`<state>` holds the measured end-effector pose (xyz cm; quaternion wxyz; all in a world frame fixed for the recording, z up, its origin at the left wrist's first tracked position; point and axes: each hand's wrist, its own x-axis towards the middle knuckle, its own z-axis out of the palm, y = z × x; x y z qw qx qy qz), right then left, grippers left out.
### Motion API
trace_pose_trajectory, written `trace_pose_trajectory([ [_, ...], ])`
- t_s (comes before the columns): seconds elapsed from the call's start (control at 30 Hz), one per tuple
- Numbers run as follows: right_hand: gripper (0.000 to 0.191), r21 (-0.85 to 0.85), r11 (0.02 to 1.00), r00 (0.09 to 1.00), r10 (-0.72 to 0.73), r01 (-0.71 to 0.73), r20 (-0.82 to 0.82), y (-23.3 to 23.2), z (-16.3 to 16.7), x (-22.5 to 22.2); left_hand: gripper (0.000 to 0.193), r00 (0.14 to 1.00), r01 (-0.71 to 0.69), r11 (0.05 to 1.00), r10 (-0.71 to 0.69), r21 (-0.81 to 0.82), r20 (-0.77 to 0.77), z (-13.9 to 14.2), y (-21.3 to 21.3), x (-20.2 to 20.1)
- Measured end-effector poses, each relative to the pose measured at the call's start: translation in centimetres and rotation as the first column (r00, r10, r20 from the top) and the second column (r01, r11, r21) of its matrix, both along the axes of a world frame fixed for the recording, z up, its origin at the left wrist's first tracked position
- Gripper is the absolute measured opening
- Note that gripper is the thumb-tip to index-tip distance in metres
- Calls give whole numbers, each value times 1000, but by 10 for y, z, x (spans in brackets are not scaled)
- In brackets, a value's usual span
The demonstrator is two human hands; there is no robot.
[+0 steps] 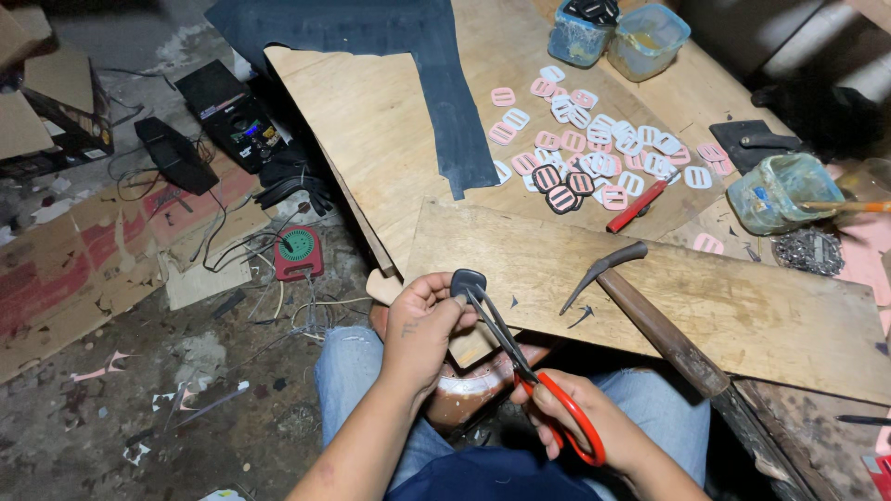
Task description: The person repeatedly trims small black shoe parts with scissors, then places each piece on a wooden board and taps it with a hammer to shape it. Finished pieces are set aside on the table.
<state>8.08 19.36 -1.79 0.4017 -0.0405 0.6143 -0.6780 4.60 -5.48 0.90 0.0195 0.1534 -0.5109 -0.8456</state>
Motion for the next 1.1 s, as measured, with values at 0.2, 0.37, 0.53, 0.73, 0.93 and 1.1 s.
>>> trace_pose_trajectory([
  [0.2, 41, 86, 995, 998, 43, -40, -40, 1, -5, -3, 14, 995, 13, 986, -30, 165, 100, 7, -3, 1],
  [0.37, 42, -6, 999, 999, 47, -46, 27, 3, -4, -3, 19, 996, -1, 999, -3, 51, 95, 5, -6, 0],
  [0.53, 43, -86, 996, 996, 40, -33, 81, 4, 0, -2, 24, 999, 45, 986, -47, -158, -7, 4, -9, 0],
  [0.73, 31, 166, 986, 1000, 24, -24, 3, -3, 4, -3, 26, 998, 62, 973, -56, -224, 32, 5, -10, 1],
  [0.93, 26, 378, 925, 998, -14, 38, -66, -6, 5, 0, 28, 996, 70, 947, -51, -315, 69, 5, -10, -1],
  [1.1, 25, 387, 920, 935, 78, 66, -346, -3, 3, -3, 25, 997, 71, 943, -55, -326, 57, 0, -12, -1],
])
